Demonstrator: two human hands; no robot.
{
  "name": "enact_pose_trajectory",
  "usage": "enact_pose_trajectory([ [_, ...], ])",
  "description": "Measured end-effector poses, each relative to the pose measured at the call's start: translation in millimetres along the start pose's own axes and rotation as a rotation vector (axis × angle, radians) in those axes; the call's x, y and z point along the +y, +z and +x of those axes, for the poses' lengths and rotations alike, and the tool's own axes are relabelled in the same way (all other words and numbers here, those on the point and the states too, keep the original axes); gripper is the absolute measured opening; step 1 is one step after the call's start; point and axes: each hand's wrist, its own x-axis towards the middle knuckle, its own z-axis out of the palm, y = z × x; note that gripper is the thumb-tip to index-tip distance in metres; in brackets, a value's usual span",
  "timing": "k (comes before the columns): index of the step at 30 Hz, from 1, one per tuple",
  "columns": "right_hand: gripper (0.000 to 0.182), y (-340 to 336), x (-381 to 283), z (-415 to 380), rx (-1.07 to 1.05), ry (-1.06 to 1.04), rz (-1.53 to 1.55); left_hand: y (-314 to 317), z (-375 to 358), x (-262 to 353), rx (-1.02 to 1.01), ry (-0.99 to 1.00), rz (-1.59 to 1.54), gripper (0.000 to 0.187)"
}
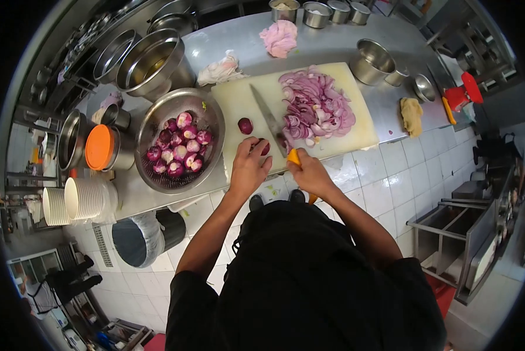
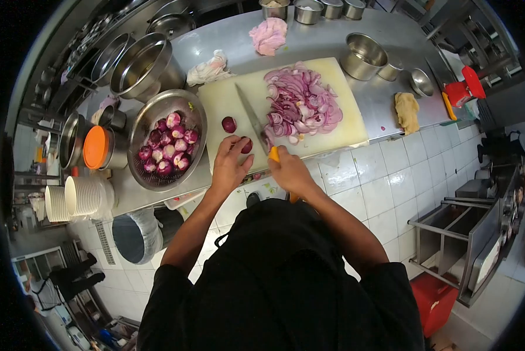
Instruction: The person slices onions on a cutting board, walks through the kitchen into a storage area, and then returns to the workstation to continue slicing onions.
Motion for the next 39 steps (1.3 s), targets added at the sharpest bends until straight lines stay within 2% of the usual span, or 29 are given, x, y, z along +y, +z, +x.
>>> enact_pose_trajectory([
  [3, 0.033, -10, 13, 5, 0.108, 0.039, -0.056, 2, -3, -9, 0.076, 0.013, 0.051, 0.035],
  [9, 0.035, -31, -9, 11, 0.078, -0.043, -0.088, 33, 24, -20, 0.105, 0.049, -0.011, 0.029],
  [12, 0.035, -33, -19, 16, 0.033, -0.102, -0.099, 43, 35, -19, 0.103, -0.003, -0.047, 0.027],
  [15, 0.036, -43, -35, 8, -0.06, 0.02, -0.114, 44, 36, -17, 0.176, 0.012, -0.027, 0.022],
  [18, 0.035, -49, -43, -1, -0.141, 0.097, -0.128, 44, 36, -26, 0.157, -0.022, -0.106, 0.017],
  [21, 0.034, -26, -28, 14, -0.06, -0.026, -0.152, 50, 37, -27, 0.202, -0.028, -0.112, 0.014],
  [27, 0.033, -26, -30, 53, -0.074, 0.013, -0.091, 50, 35, -29, 0.24, -0.008, -0.113, 0.012],
  [30, 0.032, -56, -76, 25, -0.218, 0.203, -0.013, 52, 34, -31, 0.26, -0.013, -0.119, 0.012],
  [32, 0.031, -9, -25, 40, 0.0, -0.054, -0.134, 50, 36, -30, 0.246, -0.026, -0.119, 0.012],
  [33, 0.031, 1, -24, 40, 0.112, -0.179, -0.188, 49, 35, -29, 0.233, -0.03, -0.12, 0.012],
  [36, 0.032, -9, -28, 56, -0.005, -0.025, -0.175, 49, 35, -28, 0.237, -0.041, -0.111, 0.011],
  [39, 0.032, -55, -80, 35, -0.204, 0.184, 0.015, 50, 35, -29, 0.225, -0.06, -0.103, 0.01],
])
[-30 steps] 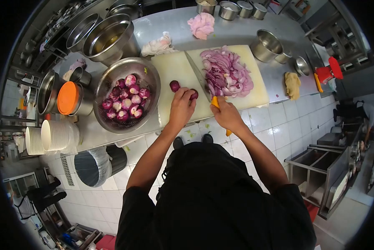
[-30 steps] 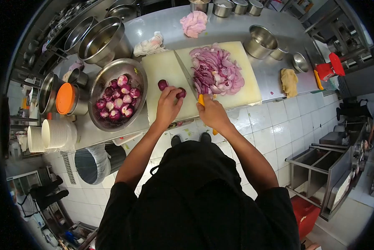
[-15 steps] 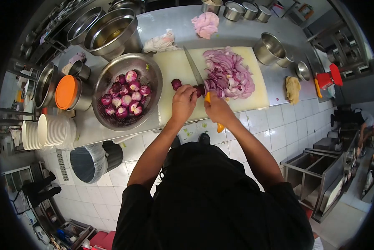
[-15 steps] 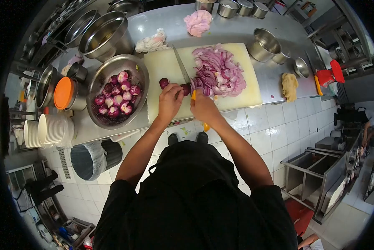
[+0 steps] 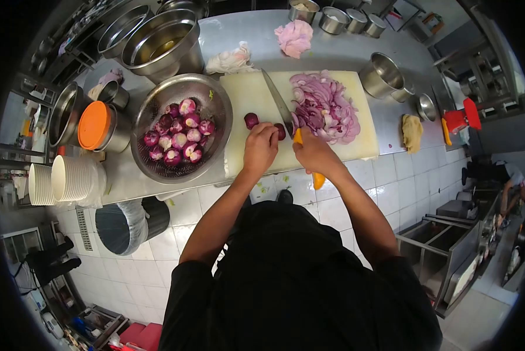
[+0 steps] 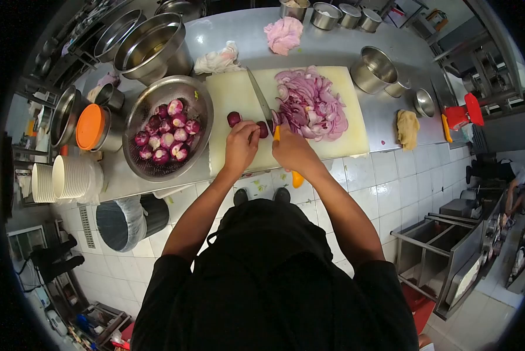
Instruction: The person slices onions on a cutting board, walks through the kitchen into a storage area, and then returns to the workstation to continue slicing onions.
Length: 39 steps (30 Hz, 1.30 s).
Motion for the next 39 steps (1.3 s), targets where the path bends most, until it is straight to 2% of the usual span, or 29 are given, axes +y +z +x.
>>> enact_pose_trajectory([
  [3, 0.031, 24, 20, 3, 0.087, -0.032, -0.082, 0, 0, 0, 0.019, 0.031, -0.009, 0.009],
  [4, 0.031, 41, 31, 11, 0.241, -0.235, -0.229, 0, 1, 1, 0.016, 0.028, -0.016, 0.009],
  [7, 0.031, 41, 30, 26, 0.195, -0.167, -0.203, -2, 2, 0, 0.021, 0.032, -0.025, 0.009],
  [10, 0.031, 8, 1, 6, 0.009, 0.003, -0.056, 1, 3, -1, 0.03, 0.047, -0.032, 0.01],
  [13, 0.031, 21, 14, 1, 0.094, -0.068, -0.109, -1, 0, -1, 0.023, 0.032, -0.022, 0.01],
  [16, 0.031, 61, 53, 37, 0.357, -0.337, -0.275, -1, 0, 0, 0.025, 0.029, -0.02, 0.01],
  [18, 0.032, 44, 45, 44, 0.211, -0.21, -0.207, -1, 0, 0, 0.034, 0.03, -0.019, 0.01],
  [22, 0.036, 0, -16, -8, -0.046, 0.051, -0.056, -1, -2, 1, 0.033, 0.019, -0.038, 0.008],
  [26, 0.035, 63, 53, 29, 0.252, -0.23, -0.261, 0, 2, 0, 0.04, 0.044, -0.041, 0.008],
  [29, 0.033, 65, 59, 44, 0.324, -0.337, -0.248, -2, 3, -1, 0.041, 0.043, -0.037, 0.009],
  [32, 0.032, 23, 13, 15, 0.074, -0.062, -0.121, 0, 4, -2, 0.03, 0.047, -0.015, 0.009],
  [35, 0.032, 10, -6, -12, 0.011, -0.012, -0.124, 1, -1, -3, 0.04, 0.042, -0.023, 0.01],
  [38, 0.032, 20, 0, -13, 0.045, 0.012, -0.145, 1, -1, -2, 0.058, 0.054, -0.025, 0.009],
  [39, 0.032, 30, 11, -7, 0.114, -0.056, -0.191, 0, -1, -2, 0.063, 0.058, -0.02, 0.009],
])
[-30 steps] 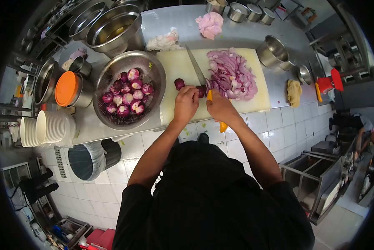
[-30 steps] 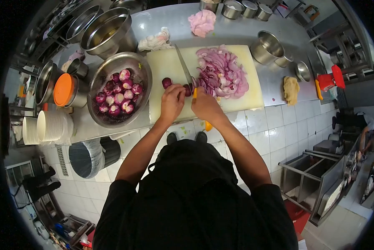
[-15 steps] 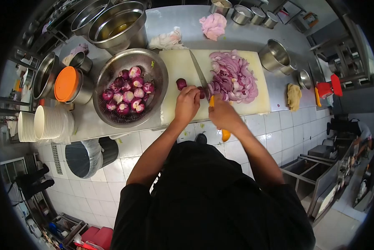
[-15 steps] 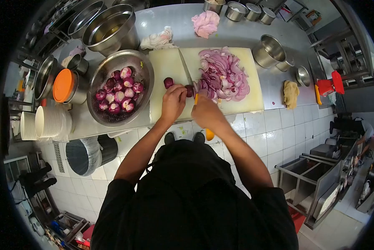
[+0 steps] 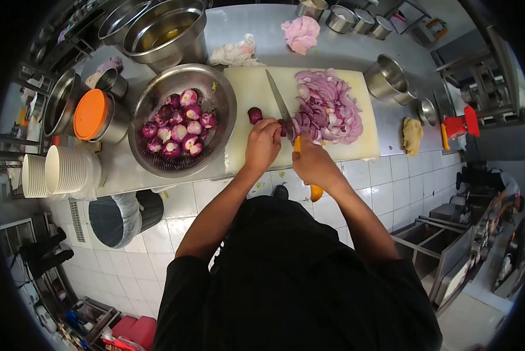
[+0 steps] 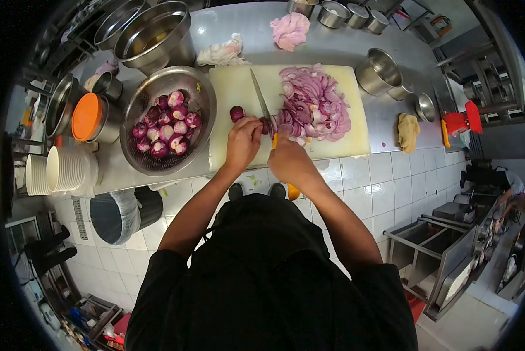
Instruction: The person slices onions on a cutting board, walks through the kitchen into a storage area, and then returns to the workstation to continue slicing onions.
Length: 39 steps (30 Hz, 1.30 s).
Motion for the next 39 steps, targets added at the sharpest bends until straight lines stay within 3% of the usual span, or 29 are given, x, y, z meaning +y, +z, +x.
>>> enact_pose_trajectory([
  [2, 0.033, 31, 25, 12, 0.15, -0.127, -0.085, -2, 2, 2, -0.013, -0.002, 0.0, 0.008],
  [12, 0.035, 24, 49, 38, 0.174, -0.104, -0.023, -5, 6, 5, -0.083, -0.039, 0.013, 0.012],
  [15, 0.034, 17, 61, 38, 0.194, -0.1, -0.04, -11, 19, 12, -0.135, 0.168, 0.101, 0.016],
  [18, 0.035, 11, 59, 35, 0.166, -0.12, -0.012, -18, 40, 1, -0.527, 0.31, 0.227, 0.019],
  [21, 0.037, 8, 54, 31, 0.163, -0.14, 0.006, -22, 49, 8, -0.645, 0.126, 0.398, 0.017],
  [27, 0.043, 4, 42, 13, 0.031, -0.068, 0.092, -16, 26, 29, -0.263, -0.442, 0.034, 0.016],
  [30, 0.04, 7, 44, 5, 0.034, -0.108, 0.056, -2, 18, 22, -0.182, -0.595, -0.099, 0.018],
  [35, 0.037, -16, 27, -18, -0.049, -0.058, 0.023, 6, 17, 13, -0.177, -0.646, -0.147, 0.019],
  [39, 0.036, 8, 28, -8, -0.006, -0.071, -0.015, -1, 21, 23, -0.176, -0.707, -0.234, 0.02],
])
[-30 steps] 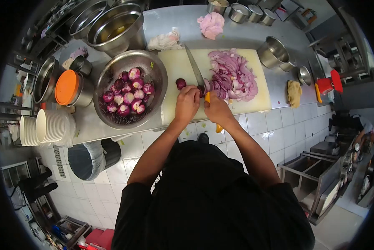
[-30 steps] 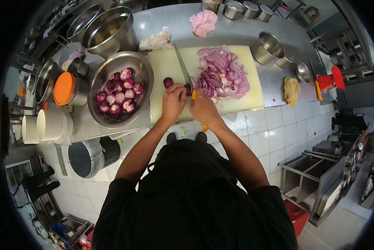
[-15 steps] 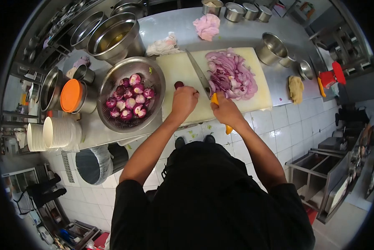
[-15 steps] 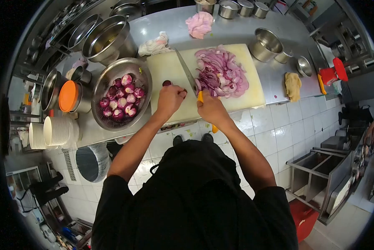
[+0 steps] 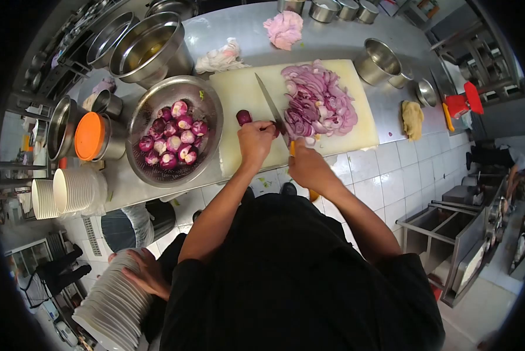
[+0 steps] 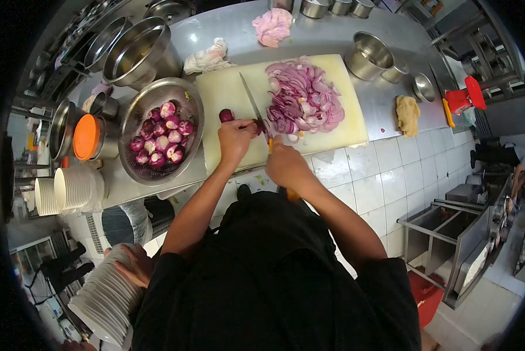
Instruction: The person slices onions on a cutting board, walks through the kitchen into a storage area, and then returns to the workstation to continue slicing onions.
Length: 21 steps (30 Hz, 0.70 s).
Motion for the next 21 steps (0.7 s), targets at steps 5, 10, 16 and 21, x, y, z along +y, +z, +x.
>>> enact_pose_trajectory([
  [5, 0.032, 6, 5, 34, 0.034, -0.025, 0.032, -2, 1, -6, -0.03, -0.013, -0.005, 0.02],
  [10, 0.029, -14, -12, 5, -0.048, 0.07, 0.059, 0, 5, -12, -0.04, -0.018, -0.059, 0.02],
  [16, 0.03, 27, 22, 48, 0.179, -0.129, 0.038, -1, 4, -7, -0.034, -0.03, -0.015, 0.019],
  [21, 0.029, -21, -13, 8, -0.04, 0.067, 0.139, 1, 5, -9, -0.039, -0.015, -0.053, 0.018],
])
